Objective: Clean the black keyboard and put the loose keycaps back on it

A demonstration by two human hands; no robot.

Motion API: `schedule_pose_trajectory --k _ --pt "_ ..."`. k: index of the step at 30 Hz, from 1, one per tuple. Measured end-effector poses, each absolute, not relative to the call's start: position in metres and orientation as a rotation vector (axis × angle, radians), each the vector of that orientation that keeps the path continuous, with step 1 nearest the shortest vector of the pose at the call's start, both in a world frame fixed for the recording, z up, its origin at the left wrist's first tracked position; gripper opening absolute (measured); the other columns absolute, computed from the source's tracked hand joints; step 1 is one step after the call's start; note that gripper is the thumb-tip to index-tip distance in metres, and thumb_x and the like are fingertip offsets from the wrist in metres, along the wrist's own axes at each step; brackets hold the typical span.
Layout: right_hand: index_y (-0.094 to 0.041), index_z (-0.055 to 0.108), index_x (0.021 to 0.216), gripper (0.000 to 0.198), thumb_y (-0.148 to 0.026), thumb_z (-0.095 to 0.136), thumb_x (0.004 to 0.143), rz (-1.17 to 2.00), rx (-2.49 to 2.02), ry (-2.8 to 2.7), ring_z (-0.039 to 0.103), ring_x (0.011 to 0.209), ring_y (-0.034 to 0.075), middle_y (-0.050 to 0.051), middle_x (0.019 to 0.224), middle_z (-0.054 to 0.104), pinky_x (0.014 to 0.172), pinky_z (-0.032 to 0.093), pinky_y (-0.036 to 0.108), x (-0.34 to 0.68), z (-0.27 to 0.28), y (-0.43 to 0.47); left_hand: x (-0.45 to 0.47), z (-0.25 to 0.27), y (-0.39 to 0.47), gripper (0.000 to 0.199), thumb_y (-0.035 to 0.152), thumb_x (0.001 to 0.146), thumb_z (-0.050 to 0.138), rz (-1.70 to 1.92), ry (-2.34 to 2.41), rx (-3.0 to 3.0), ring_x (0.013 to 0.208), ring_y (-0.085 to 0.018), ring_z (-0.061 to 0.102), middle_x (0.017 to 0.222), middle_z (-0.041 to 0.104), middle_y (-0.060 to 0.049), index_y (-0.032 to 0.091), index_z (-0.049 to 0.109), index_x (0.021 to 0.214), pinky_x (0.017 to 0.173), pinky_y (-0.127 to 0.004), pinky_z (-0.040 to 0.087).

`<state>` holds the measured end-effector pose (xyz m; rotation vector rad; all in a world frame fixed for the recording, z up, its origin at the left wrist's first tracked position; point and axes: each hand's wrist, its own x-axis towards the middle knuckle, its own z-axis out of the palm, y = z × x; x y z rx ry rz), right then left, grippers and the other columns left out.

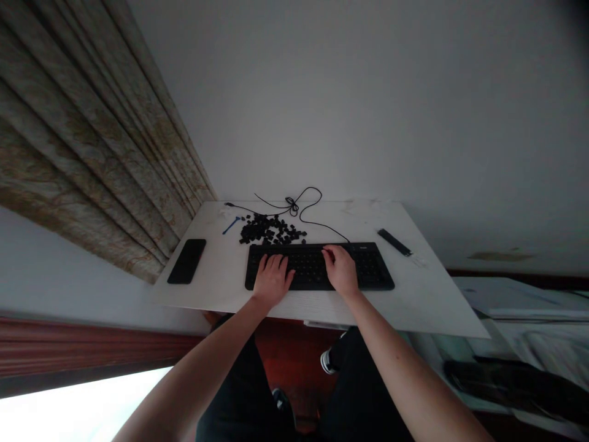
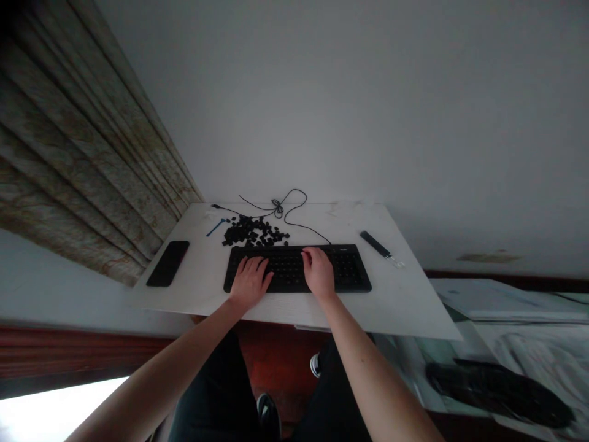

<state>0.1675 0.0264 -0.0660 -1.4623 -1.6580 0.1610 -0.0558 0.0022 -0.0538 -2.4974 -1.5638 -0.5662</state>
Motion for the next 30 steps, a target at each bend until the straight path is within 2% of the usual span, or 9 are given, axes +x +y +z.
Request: schedule_pose_trajectory --k 8,16,18,22,25,30 --pt "-0.016 0.069 0.101 0.029 -0.034 0.047 0.097 0.22 -1.477 -1.625 0.066 0.092 0.026 0.013 0.099 0.072 0.088 0.051 0.041 0.168 -0.066 0.026 -0.044 -0.056 0.003 0.041 0.037 0.098 0.047 -0.575 -1.539 -2.549 0.123 -0.029 0.054 0.127 0.063 -0.015 0.013 0.058 0.129 0.113 -0.05 0.038" --pt "-0.018 0.076 0.095 0.02 -0.028 0.06 0.089 0.537 -1.488 -1.658 0.07 0.088 0.022 0.009 0.098 0.076 0.086 0.052 0.034 0.168 -0.044 0.035 -0.044 -0.06 0.003 0.039 0.033 0.098 0.045 -0.638 -1.515 -2.573 0.127 -0.028 0.053 0.137 0.061 -0.01 0.019 0.058 0.132 0.114 -0.051 0.037" --pt "-0.018 0.078 0.092 0.016 -0.026 0.064 0.086 0.745 -1.504 -1.728 0.07 0.083 0.02 0.007 0.091 0.077 0.081 0.053 0.031 0.162 -0.034 0.044 -0.045 -0.06 0.003 0.039 0.032 0.098 0.045 -0.651 -1.508 -2.58 0.128 -0.028 0.052 0.138 0.061 -0.009 0.019 0.058 0.133 0.114 -0.051 0.037" --pt "-0.014 0.078 0.09 0.014 -0.02 0.068 0.083 1.192 -1.612 -1.736 0.063 0.062 0.015 0.004 0.071 0.073 0.055 0.048 0.023 0.145 -0.02 0.067 -0.047 -0.06 0.004 0.038 0.03 0.098 0.046 -0.678 -1.512 -2.59 0.127 -0.027 0.053 0.137 0.062 -0.008 0.019 0.059 0.132 0.113 -0.051 0.037" --pt "-0.012 0.078 0.086 0.01 -0.014 0.069 0.081 1.321 -1.695 -1.682 0.059 0.055 0.012 0.004 0.066 0.071 0.046 0.041 0.02 0.136 -0.015 0.082 -0.048 -0.06 0.004 0.037 0.029 0.097 0.047 -0.702 -1.521 -2.593 0.127 -0.027 0.054 0.136 0.063 -0.008 0.019 0.06 0.13 0.113 -0.052 0.037" --pt "-0.011 0.077 0.076 0.004 -0.013 0.074 0.077 1.39 -1.78 -1.704 0.055 0.048 0.01 0.002 0.054 0.064 0.043 0.039 0.019 0.13 -0.012 0.095 -0.048 -0.06 0.004 0.036 0.028 0.096 0.048 -0.72 -1.525 -2.606 0.127 -0.027 0.054 0.136 0.063 -0.008 0.018 0.061 0.128 0.113 -0.052 0.038"
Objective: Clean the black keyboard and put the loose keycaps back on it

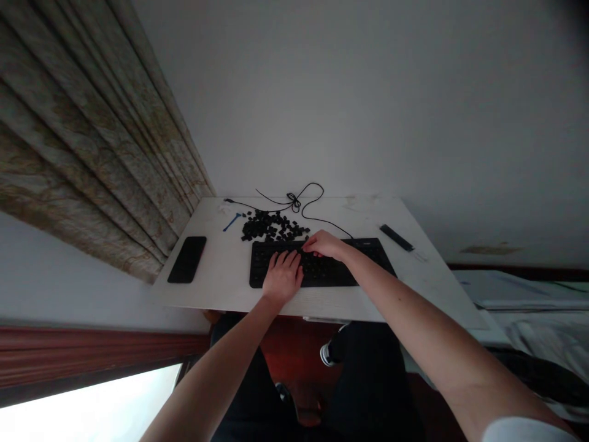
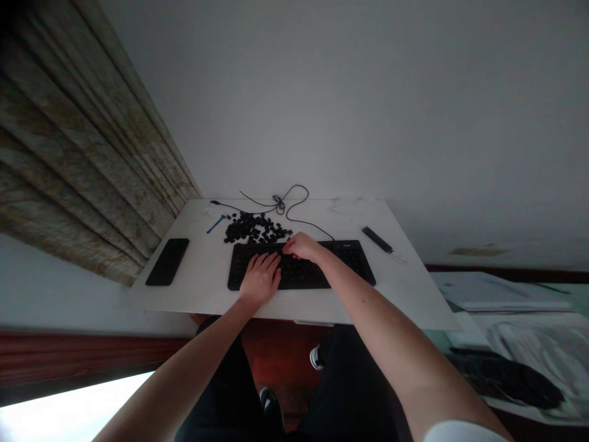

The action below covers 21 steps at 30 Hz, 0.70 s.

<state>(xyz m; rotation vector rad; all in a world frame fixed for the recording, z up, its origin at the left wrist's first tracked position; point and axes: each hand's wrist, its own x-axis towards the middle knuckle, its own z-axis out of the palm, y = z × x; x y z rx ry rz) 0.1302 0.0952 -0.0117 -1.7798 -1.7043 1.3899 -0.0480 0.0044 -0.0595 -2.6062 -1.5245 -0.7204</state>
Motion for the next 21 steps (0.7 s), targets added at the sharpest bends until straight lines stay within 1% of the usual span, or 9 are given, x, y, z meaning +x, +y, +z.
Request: schedule_pose_trajectory --k 5,12,14,17,21 --pt "-0.012 0.076 0.075 0.003 -0.012 0.077 0.072 1.385 -1.826 -1.746 0.053 0.045 0.009 0.0 0.052 0.063 0.042 0.039 0.018 0.1262 -0.0102 0.1004 -0.048 -0.0589 0.0044 0.036 0.029 0.096 0.048 -0.731 -1.528 -2.605 0.126 -0.028 0.054 0.136 0.063 -0.008 0.018 0.062 0.127 0.113 -0.052 0.038" --pt "-0.012 0.073 0.069 0.005 -0.011 0.078 0.069 1.429 -1.89 -1.72 0.053 0.044 0.01 0.001 0.048 0.06 0.042 0.04 0.019 0.1236 -0.0047 0.1061 -0.0484 -0.0601 0.0055 0.036 0.029 0.097 0.047 -0.72 -1.538 -2.613 0.125 -0.027 0.054 0.136 0.063 -0.009 0.019 0.061 0.128 0.114 -0.052 0.037" --pt "-0.012 0.073 0.068 0.004 -0.01 0.077 0.069 1.448 -1.851 -1.713 0.055 0.045 0.011 0.002 0.051 0.063 0.043 0.041 0.02 0.125 -0.0041 0.105 -0.0486 -0.0608 0.0059 0.036 0.029 0.096 0.047 -0.723 -1.54 -2.612 0.125 -0.028 0.054 0.135 0.063 -0.009 0.019 0.061 0.129 0.114 -0.052 0.037" --pt "-0.012 0.074 0.07 0.003 -0.009 0.074 0.07 1.46 -1.803 -1.694 0.059 0.051 0.012 0.006 0.061 0.069 0.046 0.044 0.02 0.1286 -0.0037 0.1015 -0.0489 -0.0616 0.0063 0.037 0.029 0.096 0.048 -0.731 -1.534 -2.613 0.125 -0.028 0.054 0.135 0.063 -0.009 0.019 0.06 0.129 0.113 -0.053 0.037" --pt "-0.012 0.076 0.078 0.01 -0.007 0.07 0.072 1.468 -1.774 -1.7 0.062 0.057 0.012 0.007 0.068 0.072 0.048 0.045 0.019 0.1331 -0.0026 0.0975 -0.0486 -0.0612 0.0062 0.037 0.029 0.096 0.048 -0.732 -1.537 -2.614 0.125 -0.028 0.054 0.135 0.063 -0.009 0.02 0.06 0.129 0.113 -0.053 0.037"
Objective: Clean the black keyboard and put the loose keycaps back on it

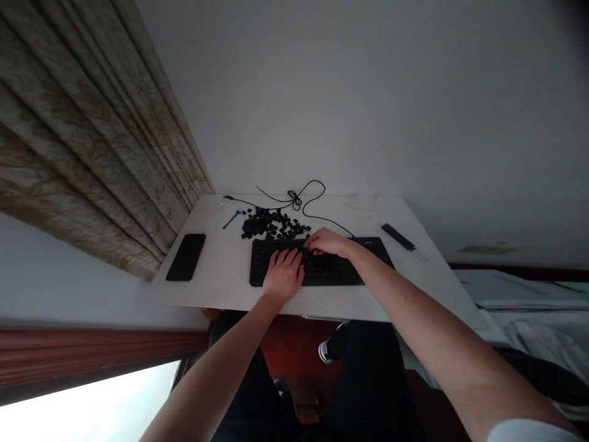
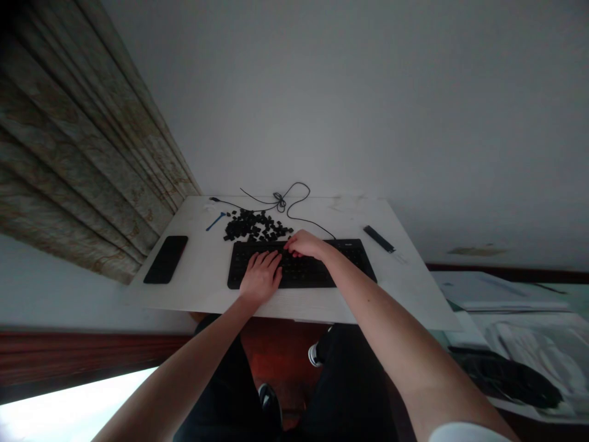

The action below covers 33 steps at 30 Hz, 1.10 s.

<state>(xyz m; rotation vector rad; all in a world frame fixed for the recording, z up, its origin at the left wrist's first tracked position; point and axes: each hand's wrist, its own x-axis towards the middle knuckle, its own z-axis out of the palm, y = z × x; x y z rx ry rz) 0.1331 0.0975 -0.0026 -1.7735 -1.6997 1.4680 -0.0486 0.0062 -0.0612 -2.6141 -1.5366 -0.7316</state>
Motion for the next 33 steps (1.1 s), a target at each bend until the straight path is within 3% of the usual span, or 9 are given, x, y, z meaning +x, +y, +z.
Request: schedule_pose_trajectory --k 12,25,33 --pt "-0.013 0.076 0.08 0.017 -0.004 0.063 0.074 1.468 -1.727 -1.775 0.062 0.056 0.012 0.005 0.068 0.072 0.05 0.045 0.021 0.137 -0.008 0.099 -0.047 -0.058 0.005 0.034 0.028 0.095 0.05 -0.719 -1.532 -2.614 0.123 -0.028 0.055 0.133 0.063 -0.009 0.019 0.061 0.127 0.111 -0.052 0.039" --pt "-0.014 0.075 0.09 0.022 -0.007 0.066 0.071 1.485 -1.613 -1.812 0.062 0.059 0.012 0.003 0.072 0.072 0.053 0.046 0.021 0.144 -0.009 0.096 -0.052 -0.057 0.003 0.016 0.02 0.094 0.051 -0.719 -1.423 -2.674 0.098 -0.023 0.061 0.102 0.067 -0.009 0.019 0.067 0.094 0.094 -0.044 0.047" --pt "-0.017 0.076 0.091 0.025 -0.016 0.078 0.066 1.257 -1.603 -2.031 0.06 0.058 0.013 -0.001 0.065 0.069 0.055 0.042 0.023 0.141 -0.016 0.094 -0.052 -0.057 0.003 0.013 0.02 0.094 0.052 -0.708 -1.411 -2.673 0.095 -0.022 0.06 0.1 0.066 -0.008 0.019 0.064 0.09 0.09 -0.042 0.047"
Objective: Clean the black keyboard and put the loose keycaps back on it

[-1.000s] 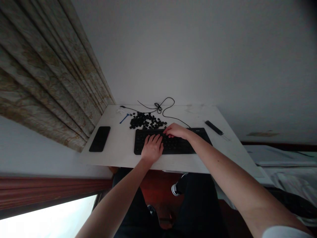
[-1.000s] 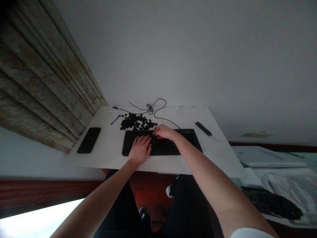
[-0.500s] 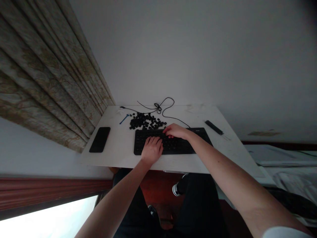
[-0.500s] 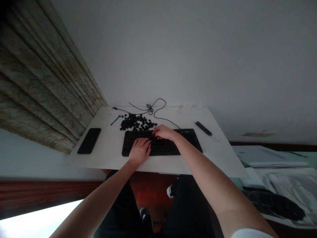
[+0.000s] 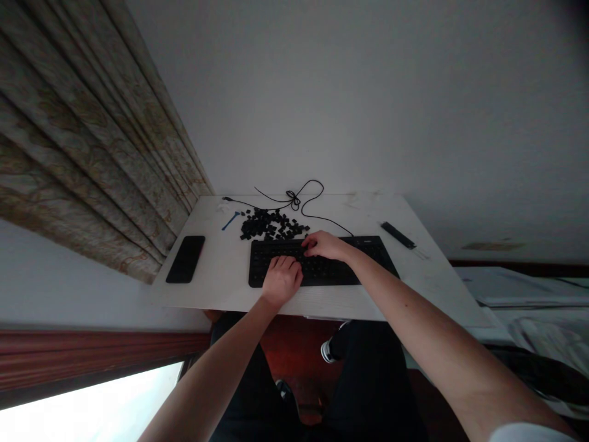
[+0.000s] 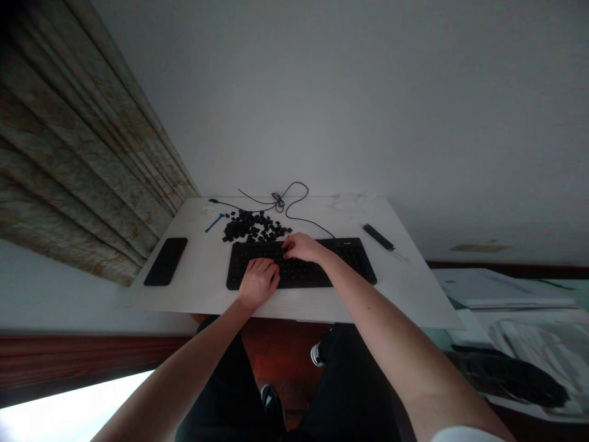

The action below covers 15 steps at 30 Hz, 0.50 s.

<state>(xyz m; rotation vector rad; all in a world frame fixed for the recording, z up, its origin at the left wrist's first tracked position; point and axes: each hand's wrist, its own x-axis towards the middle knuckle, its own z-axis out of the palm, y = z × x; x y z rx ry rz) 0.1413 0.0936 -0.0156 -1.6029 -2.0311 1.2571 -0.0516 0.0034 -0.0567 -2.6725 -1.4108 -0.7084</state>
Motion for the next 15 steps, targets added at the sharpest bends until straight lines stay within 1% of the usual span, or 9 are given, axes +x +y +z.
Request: schedule_pose_trajectory --k 3,6,15 --pt "-0.019 0.077 0.088 0.024 -0.021 0.081 0.065 1.11 -1.613 -2.1 0.061 0.061 0.014 -0.001 0.068 0.07 0.058 0.042 0.024 0.1393 -0.0163 0.0913 -0.0515 -0.0566 0.0033 0.013 0.02 0.093 0.052 -0.7 -1.411 -2.677 0.095 -0.023 0.059 0.098 0.065 -0.008 0.02 0.064 0.089 0.09 -0.042 0.047" --pt "-0.02 0.076 0.087 0.023 -0.019 0.081 0.065 1.026 -1.61 -2.127 0.061 0.062 0.014 -0.001 0.069 0.069 0.059 0.041 0.024 0.1379 -0.0182 0.0889 -0.0513 -0.0563 0.0031 0.013 0.019 0.093 0.052 -0.701 -1.42 -2.675 0.094 -0.023 0.059 0.097 0.065 -0.008 0.02 0.064 0.089 0.09 -0.042 0.047" --pt "-0.019 0.075 0.086 0.018 -0.017 0.078 0.068 0.947 -1.597 -2.147 0.06 0.063 0.014 -0.001 0.069 0.067 0.06 0.041 0.024 0.1375 -0.0251 0.0883 -0.0517 -0.0552 0.0029 0.014 0.02 0.094 0.051 -0.703 -1.425 -2.674 0.095 -0.023 0.059 0.099 0.066 -0.009 0.019 0.064 0.09 0.088 -0.042 0.048"
